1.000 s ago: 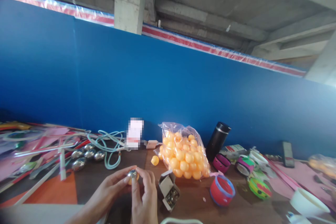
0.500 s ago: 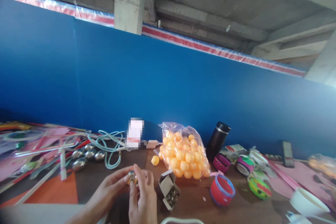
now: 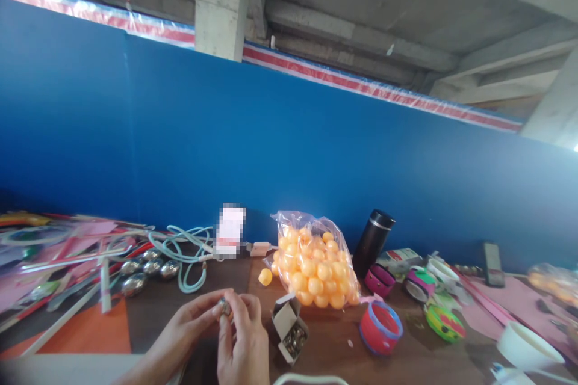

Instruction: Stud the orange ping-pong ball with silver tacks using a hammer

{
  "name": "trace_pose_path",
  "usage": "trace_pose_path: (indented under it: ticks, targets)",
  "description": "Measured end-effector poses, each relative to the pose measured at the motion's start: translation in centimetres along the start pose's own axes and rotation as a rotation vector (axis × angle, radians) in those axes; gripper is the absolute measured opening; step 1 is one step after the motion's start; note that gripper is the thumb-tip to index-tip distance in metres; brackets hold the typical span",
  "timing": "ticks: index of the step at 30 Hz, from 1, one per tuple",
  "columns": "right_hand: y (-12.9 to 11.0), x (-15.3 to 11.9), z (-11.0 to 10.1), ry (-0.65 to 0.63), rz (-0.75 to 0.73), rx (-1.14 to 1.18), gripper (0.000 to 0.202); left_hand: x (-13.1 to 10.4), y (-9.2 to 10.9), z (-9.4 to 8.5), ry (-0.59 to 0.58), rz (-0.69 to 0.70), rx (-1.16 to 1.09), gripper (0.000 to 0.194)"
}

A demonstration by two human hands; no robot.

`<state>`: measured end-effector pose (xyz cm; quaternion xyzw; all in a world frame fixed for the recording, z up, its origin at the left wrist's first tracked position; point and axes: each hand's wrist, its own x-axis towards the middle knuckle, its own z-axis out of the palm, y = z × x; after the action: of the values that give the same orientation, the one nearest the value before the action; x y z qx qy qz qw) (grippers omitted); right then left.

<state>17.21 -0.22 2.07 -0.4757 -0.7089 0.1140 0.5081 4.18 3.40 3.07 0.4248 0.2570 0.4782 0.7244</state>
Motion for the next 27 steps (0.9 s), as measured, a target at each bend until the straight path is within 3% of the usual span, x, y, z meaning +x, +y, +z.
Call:
trace_pose_path:
  ticks: [8,15,27]
  targets:
    - [0.3,-0.3,0.4,-0.022,-0.003,0.012,0.052,-0.2,0.4,0.3,-0.001,0.009,-0.008,0.034]
    - [0.6,-0.4,1.0,0.054,0.025,-0.021,0.05,-0.4,0.6,0.7,-0.041,0.023,0.023,0.029]
    - [0.5,-0.5,1.2,0.063,0.029,-0.057,0.049,-0.3,0.8,0.9,0.037,0.047,0.165,0.025]
